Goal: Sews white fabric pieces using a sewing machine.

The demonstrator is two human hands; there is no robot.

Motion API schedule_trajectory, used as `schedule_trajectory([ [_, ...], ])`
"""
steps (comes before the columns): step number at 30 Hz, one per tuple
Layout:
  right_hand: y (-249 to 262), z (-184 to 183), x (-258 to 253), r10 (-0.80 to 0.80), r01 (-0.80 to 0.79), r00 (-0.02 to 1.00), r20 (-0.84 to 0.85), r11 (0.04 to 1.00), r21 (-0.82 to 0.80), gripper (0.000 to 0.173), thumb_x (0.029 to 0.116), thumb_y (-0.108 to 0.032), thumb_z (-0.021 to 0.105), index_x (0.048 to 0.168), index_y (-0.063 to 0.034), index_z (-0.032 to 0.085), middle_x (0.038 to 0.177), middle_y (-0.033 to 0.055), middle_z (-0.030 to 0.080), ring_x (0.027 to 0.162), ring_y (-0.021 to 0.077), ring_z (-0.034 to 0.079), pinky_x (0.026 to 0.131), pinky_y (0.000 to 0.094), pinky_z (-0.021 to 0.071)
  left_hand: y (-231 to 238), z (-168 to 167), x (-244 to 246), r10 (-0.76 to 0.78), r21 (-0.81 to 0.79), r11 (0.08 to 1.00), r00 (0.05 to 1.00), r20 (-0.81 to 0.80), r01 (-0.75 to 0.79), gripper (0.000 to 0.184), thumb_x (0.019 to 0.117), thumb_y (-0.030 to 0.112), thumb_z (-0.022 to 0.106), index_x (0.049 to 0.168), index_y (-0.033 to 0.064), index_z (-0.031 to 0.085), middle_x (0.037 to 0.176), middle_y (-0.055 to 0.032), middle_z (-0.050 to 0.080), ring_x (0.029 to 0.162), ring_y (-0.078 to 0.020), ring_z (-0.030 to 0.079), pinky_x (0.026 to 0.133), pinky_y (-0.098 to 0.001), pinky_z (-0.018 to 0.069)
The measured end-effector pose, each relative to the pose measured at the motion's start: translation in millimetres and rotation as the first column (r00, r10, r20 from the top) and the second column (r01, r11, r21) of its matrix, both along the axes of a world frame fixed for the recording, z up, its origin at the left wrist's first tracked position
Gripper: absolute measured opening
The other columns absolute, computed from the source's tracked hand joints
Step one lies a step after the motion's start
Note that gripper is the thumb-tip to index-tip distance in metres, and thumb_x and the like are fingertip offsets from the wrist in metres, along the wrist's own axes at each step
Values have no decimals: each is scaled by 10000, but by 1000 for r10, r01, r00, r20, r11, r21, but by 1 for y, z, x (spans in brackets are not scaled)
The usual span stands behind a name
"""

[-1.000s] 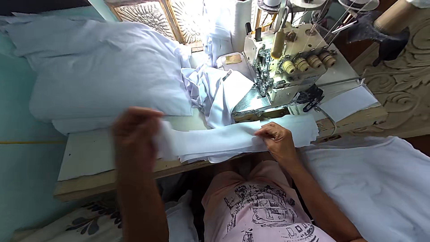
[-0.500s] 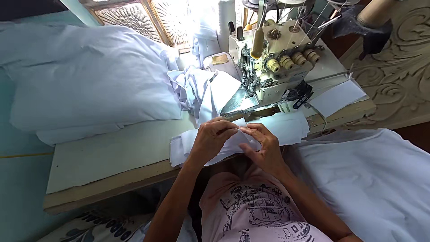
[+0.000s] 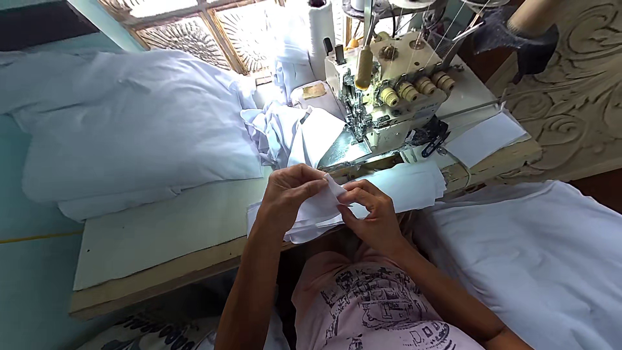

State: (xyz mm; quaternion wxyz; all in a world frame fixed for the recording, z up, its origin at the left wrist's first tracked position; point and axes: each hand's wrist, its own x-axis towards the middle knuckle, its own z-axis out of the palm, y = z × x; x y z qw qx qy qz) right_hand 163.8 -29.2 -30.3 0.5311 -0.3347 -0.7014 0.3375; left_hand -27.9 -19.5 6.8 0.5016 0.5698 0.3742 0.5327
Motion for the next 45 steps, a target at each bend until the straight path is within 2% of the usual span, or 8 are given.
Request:
schedule_trajectory([
  [11, -3, 2, 9, -89, 91, 996, -24, 993, 72, 59, 864, -55, 739, 890, -2, 745, 979, 76, 733, 968, 45, 692, 839, 162, 565, 2, -6, 4, 129, 3, 991, 985, 117, -130, 167, 926, -15, 657, 917, 143, 711, 843, 55, 716, 763, -19, 676, 732, -189, 578],
  [17, 5, -1, 3, -209, 205, 978, -1, 960, 188, 45, 829, -15, 727, 812, 11, 695, 872, 112, 749, 887, 84, 734, 775, 177, 578, 21, -5, 23, 305, 163, 942, 950, -58, -293, 195, 891, -78, 637, 1010, 76, 627, 892, 67, 709, 822, -21, 688, 783, -218, 589],
  [21, 29, 1, 3, -317, 286, 939, 135, 936, 205, 82, 870, -30, 728, 841, 19, 670, 820, 124, 726, 777, 152, 728, 701, 262, 588, 57, 1, 41, 512, 408, 840, 771, -379, -357, 141, 923, 2, 649, 1038, -80, 647, 922, -113, 692, 801, -56, 642, 758, -198, 532],
  [27, 57, 6, 16, -373, 350, 885, 280, 928, 129, 106, 934, -61, 685, 991, -30, 602, 789, 103, 642, 647, 203, 637, 530, 348, 504, 107, -8, 62, 530, 524, 833, 523, -668, -175, 119, 931, 6, 623, 974, -55, 716, 914, -218, 711, 899, -367, 699, 840, -508, 531],
  [33, 54, 2, 21, -355, 374, 891, 282, 927, -15, 163, 892, -38, 681, 1039, -26, 613, 788, 84, 662, 639, 171, 643, 537, 324, 513, 86, -11, 75, 569, 561, 820, 260, -780, -110, 175, 976, 98, 605, 980, -15, 739, 1023, -260, 685, 1085, -481, 623, 890, -605, 469],
  [37, 41, 0, 29, -326, 353, 906, 271, 934, -56, 147, 854, -24, 681, 992, -22, 631, 751, 67, 652, 628, 151, 642, 548, 304, 526, 55, -14, 77, 517, 516, 849, 384, -765, -114, 178, 1007, 123, 601, 1045, 21, 742, 875, -174, 632, 795, -345, 629, 692, -488, 491],
  [41, 35, -1, 33, -351, 371, 898, 264, 928, -25, 111, 848, -30, 675, 952, -10, 642, 743, 69, 647, 630, 140, 639, 561, 279, 524, 56, -16, 78, 481, 480, 866, 490, -727, -139, 160, 991, 134, 634, 1044, 35, 747, 861, -139, 649, 779, -304, 619, 706, -464, 477],
  [45, 46, -1, 29, -406, 408, 866, 293, 911, 59, 116, 858, -16, 666, 972, -9, 647, 747, 81, 654, 629, 170, 645, 536, 301, 515, 63, -14, 81, 502, 478, 861, 450, -739, -176, 163, 1004, 160, 622, 1023, 8, 675, 806, -145, 648, 702, -308, 624, 667, -486, 489],
])
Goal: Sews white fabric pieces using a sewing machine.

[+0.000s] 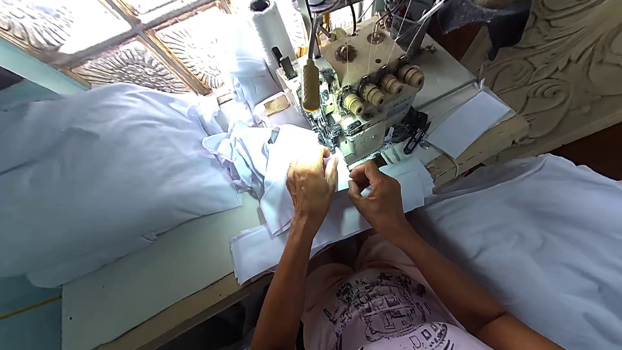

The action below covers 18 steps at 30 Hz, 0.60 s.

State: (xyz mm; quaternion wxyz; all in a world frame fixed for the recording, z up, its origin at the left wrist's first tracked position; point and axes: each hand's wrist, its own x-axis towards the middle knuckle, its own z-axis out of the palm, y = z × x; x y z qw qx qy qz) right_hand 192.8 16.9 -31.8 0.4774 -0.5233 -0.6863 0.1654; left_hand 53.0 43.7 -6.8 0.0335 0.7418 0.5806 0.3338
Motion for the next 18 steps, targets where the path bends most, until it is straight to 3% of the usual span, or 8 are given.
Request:
schedule_trajectory([
  [4, 7, -3, -3, -26, 18, 996, 88, 996, 82, 183, 871, 16, 641, 1028, -5, 732, 789, 113, 671, 630, 217, 642, 523, 336, 508, 3, -2, 2, 30, 35, 999, 998, -53, -28, 186, 1018, 176, 599, 942, 17, 655, 760, -143, 617, 680, -316, 607, 639, -480, 465],
  [8, 13, -3, -7, -88, 39, 956, 279, 983, 178, 245, 867, 20, 648, 1068, -24, 781, 746, 132, 625, 646, 279, 638, 587, 384, 524, 4, 4, -4, -11, 6, 1000, 996, -93, 11, 181, 1009, 106, 578, 1040, -8, 714, 981, -207, 685, 930, -392, 667, 822, -541, 506],
  [11, 16, 0, -11, -149, 65, 900, 410, 975, 211, 242, 894, -15, 632, 1090, -36, 771, 758, 130, 655, 648, 289, 654, 638, 414, 535, 18, 7, -11, -1, -58, 998, 993, -115, -6, 241, 1006, 66, 549, 1140, -26, 727, 1169, -239, 692, 1119, -445, 635, 957, -568, 484],
  [13, 18, -1, -15, -180, 87, 875, 449, 972, 220, 279, 901, -20, 620, 1142, -35, 760, 729, 120, 648, 620, 285, 634, 631, 416, 514, 35, 9, -16, 34, -84, 995, 991, -127, -45, 259, 997, 76, 550, 1148, -22, 736, 1206, -239, 690, 1191, -443, 612, 1013, -558, 463],
  [18, 7, -5, -14, -195, 99, 863, 467, 970, 222, 312, 896, -25, 617, 1181, -10, 743, 769, 125, 701, 659, 286, 676, 677, 428, 541, 62, 5, -31, 109, -52, 992, 988, -106, -115, 266, 991, 108, 560, 1129, -49, 725, 1203, -260, 667, 1176, -450, 597, 1007, -559, 450],
])
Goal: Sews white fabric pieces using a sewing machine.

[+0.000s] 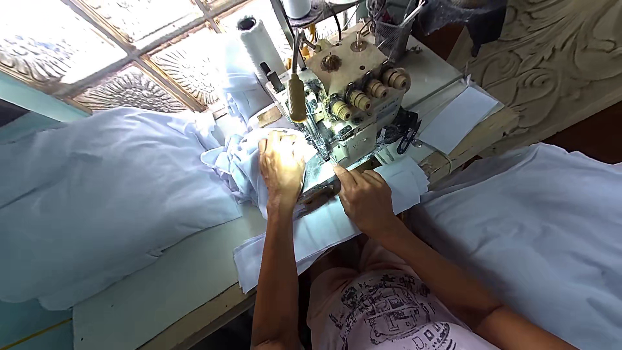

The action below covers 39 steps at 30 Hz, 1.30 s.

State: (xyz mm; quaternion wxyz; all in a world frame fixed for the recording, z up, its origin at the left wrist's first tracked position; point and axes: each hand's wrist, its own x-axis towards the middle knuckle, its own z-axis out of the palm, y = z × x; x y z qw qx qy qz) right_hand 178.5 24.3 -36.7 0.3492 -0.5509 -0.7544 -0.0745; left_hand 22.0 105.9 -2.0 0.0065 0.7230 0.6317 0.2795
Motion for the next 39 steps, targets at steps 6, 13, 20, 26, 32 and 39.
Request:
schedule_trajectory([
  [6, -34, -7, 38, 62, -68, 995, -81, 995, -76, 208, 898, -94, 624, 1032, -35, 772, 795, 117, 706, 652, 278, 684, 614, 431, 555, -4, -6, -26, 112, 36, 993, 993, 42, -114, 284, 1000, 81, 520, 1148, -72, 708, 1201, -277, 657, 1175, -456, 595, 1027, -572, 432],
  [13, -45, -24, 113, -250, 182, 958, -143, 911, -371, 252, 931, -183, 731, 1052, 38, 720, 980, 243, 702, 809, 423, 695, 683, 600, 543, -72, -17, -80, 162, -129, 980, 985, 55, -154, 345, 990, 116, 627, 1275, -77, 633, 1287, -326, 583, 1176, -497, 577, 975, -642, 464],
  [20, -37, -25, 122, -315, 161, 907, -279, 872, -462, 228, 906, -167, 787, 980, 37, 718, 916, 212, 702, 791, 370, 685, 714, 575, 526, -137, -21, -124, -76, -254, 957, 967, 245, 140, 177, 945, 91, 641, 989, -52, 733, 962, -163, 701, 811, -200, 669, 747, -370, 567],
  [26, -31, -20, 122, -332, 87, 884, -328, 808, -583, 172, 931, -109, 751, 997, 38, 693, 912, 196, 679, 803, 329, 660, 739, 540, 514, -152, -29, -123, -153, -347, 911, 965, 213, 222, 138, 906, 61, 651, 942, -24, 754, 937, -146, 695, 791, -176, 666, 728, -318, 556],
  [32, -29, -21, 124, -335, 97, 877, -344, 826, -556, 134, 915, -82, 744, 967, 28, 687, 851, 171, 666, 763, 306, 641, 708, 530, 497, -150, -29, -122, -31, -375, 923, 987, 160, 90, 96, 908, -26, 654, 952, -34, 739, 948, -162, 691, 781, -209, 661, 728, -373, 551],
  [39, -29, -2, 189, -540, 420, 806, -244, 811, -406, 312, 1004, -167, 602, 1165, 99, 636, 1042, 319, 655, 960, 475, 643, 855, 647, 479, -149, -22, -132, 84, -490, 871, 983, 165, 7, 279, 886, -71, 695, 1157, -8, 716, 1176, -192, 650, 830, -245, 646, 721, -410, 546],
])
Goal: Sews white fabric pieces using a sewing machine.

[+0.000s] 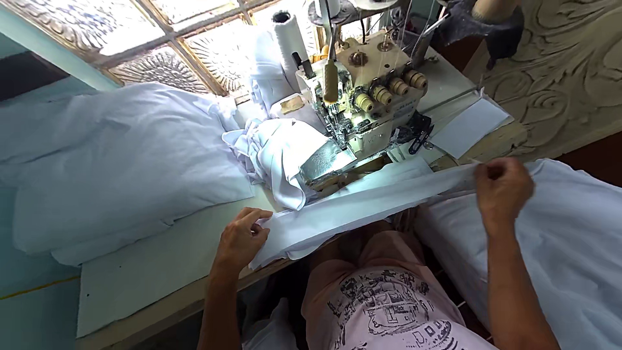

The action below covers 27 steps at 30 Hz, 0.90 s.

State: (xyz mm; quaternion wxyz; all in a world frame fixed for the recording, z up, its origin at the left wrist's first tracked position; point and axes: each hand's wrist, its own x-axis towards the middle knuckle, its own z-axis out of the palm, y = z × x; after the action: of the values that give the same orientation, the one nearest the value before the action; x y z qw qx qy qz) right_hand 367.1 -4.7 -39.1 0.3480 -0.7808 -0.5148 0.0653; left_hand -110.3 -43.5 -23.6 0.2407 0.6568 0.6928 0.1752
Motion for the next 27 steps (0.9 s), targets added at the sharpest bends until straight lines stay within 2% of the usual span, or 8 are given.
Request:
schedule_trajectory([
  [3, -5, 8, 9, -19, 12, 999, 37, 985, 173, 319, 1007, -141, 558, 1162, 135, 596, 1037, 328, 633, 943, 419, 634, 862, 549, 493, 0, -1, -5, -72, 4, 997, 997, 30, 72, 371, 866, -100, 660, 1210, 28, 714, 1249, -172, 629, 794, -209, 609, 659, -372, 510],
  [6, -10, 22, -3, 170, -91, 956, -241, 948, 306, 228, 1023, -100, 494, 1147, 91, 504, 1123, 161, 605, 926, 120, 610, 827, 287, 516, 1, -6, -13, -122, -3, 992, 990, 75, 123, 246, 867, -89, 632, 1068, 10, 735, 1308, -156, 598, 779, -140, 579, 634, -296, 488],
  [8, -11, 33, -14, 357, -168, 724, -590, 921, 351, 109, 1032, -64, 386, 1069, -122, 470, 1206, -47, 682, 976, 23, 695, 806, 215, 579, 0, -10, -20, -128, 3, 992, 987, 101, 129, 83, 872, -56, 659, 928, -20, 708, 1302, -167, 597, 811, -126, 593, 668, -280, 506],
  [12, -8, 39, -30, 387, -257, 376, -842, 916, 307, 271, 1054, -82, 310, 993, -212, 540, 1075, -76, 747, 891, 35, 724, 721, 205, 597, -12, -17, -41, -14, 2, 1000, 982, 191, 13, 92, 883, 57, 721, 920, -25, 701, 1255, -152, 604, 923, -145, 618, 751, -313, 533],
  [15, -4, 28, -43, 304, -226, 464, -832, 949, 221, 205, 1042, -43, 404, 950, -197, 502, 768, -115, 599, 641, -24, 595, 627, 167, 549, -29, -25, -61, 63, 85, 990, 901, 429, -110, 87, 893, 119, 642, 898, 44, 685, 1198, -38, 656, 1046, -79, 645, 857, -265, 565],
  [19, -3, 16, -67, 317, -338, 642, -698, 934, 114, 79, 992, 6, 540, 986, -58, 494, 808, -24, 520, 635, 13, 519, 618, 198, 496, -53, -16, -76, 59, 206, 927, 662, 748, -315, 179, 1018, 194, 549, 958, 266, 702, 913, 135, 745, 859, -4, 701, 838, -226, 589],
  [22, -3, 12, -95, 452, -513, 717, -531, 858, 38, 108, 952, -1, 639, 1016, 49, 567, 903, 118, 598, 744, 148, 589, 683, 340, 526, -70, 1, -99, 154, 255, 842, 667, 729, -474, 283, 1079, 142, 402, 989, 234, 654, 862, 184, 707, 798, 58, 669, 760, -160, 576],
  [27, -1, 0, -145, 651, -688, 666, -365, 725, 36, 55, 887, 5, 731, 939, 4, 712, 868, 127, 660, 750, 222, 635, 692, 410, 540, -78, 41, -131, 315, 391, 624, 676, 667, -676, 121, 1029, 65, 510, 1034, 140, 605, 864, 151, 663, 785, 43, 651, 738, -167, 566],
])
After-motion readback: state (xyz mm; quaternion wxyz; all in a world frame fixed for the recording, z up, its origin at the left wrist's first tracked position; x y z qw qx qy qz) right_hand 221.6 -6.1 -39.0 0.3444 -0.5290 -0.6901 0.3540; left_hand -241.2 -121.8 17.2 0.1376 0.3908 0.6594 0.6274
